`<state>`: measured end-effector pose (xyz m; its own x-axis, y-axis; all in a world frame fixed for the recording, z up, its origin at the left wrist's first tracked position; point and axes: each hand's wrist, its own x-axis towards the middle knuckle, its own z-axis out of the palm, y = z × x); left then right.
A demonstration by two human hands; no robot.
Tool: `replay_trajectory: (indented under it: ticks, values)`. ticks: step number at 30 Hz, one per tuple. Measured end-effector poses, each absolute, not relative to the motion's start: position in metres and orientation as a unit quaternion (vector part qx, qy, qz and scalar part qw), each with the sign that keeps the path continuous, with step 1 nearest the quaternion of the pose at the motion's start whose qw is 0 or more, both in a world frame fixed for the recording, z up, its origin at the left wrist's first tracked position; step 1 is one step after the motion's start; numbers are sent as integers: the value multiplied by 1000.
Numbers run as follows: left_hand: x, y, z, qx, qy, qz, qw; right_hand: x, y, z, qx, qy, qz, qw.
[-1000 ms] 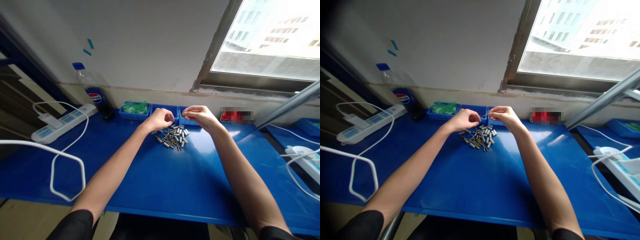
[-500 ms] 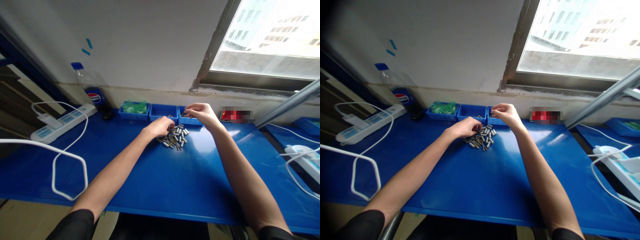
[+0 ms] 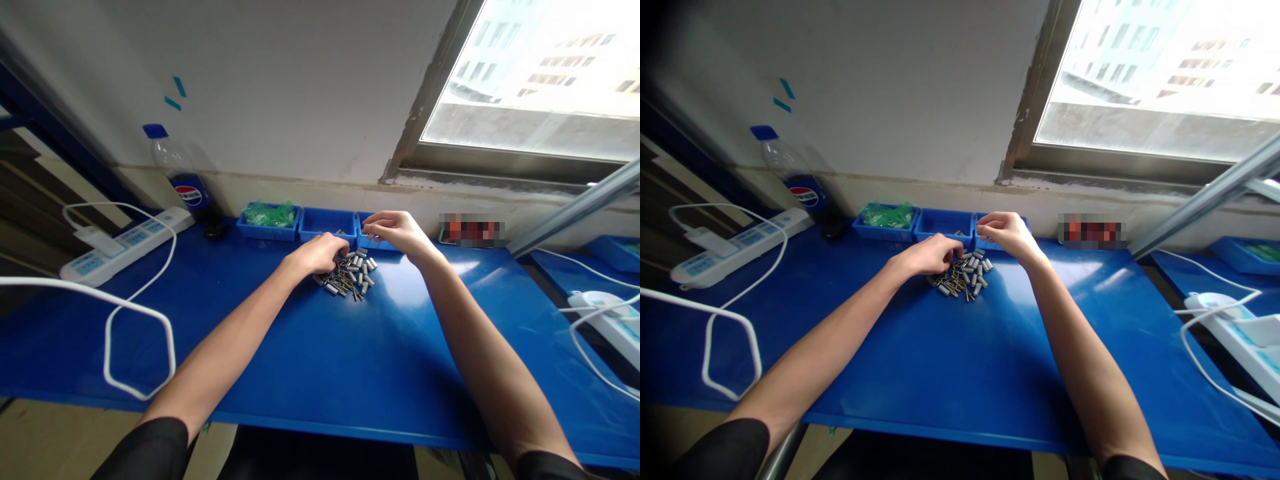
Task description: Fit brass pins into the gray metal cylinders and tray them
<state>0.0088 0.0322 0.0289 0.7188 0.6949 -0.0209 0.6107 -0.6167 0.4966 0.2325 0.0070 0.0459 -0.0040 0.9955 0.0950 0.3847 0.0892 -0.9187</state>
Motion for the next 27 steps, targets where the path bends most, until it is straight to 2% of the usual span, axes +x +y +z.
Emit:
replay_trajectory:
  ticks: [14, 21, 27]
  values:
    - [0, 40, 43, 875, 336, 157, 310, 230, 6, 47, -572, -612, 366, 406]
    - [0, 43, 41, 871, 335, 181, 312, 229, 5, 46, -573, -615, 369, 397]
    - [2, 44, 48, 827, 312, 297, 362, 229, 4, 47, -558, -622, 408, 369]
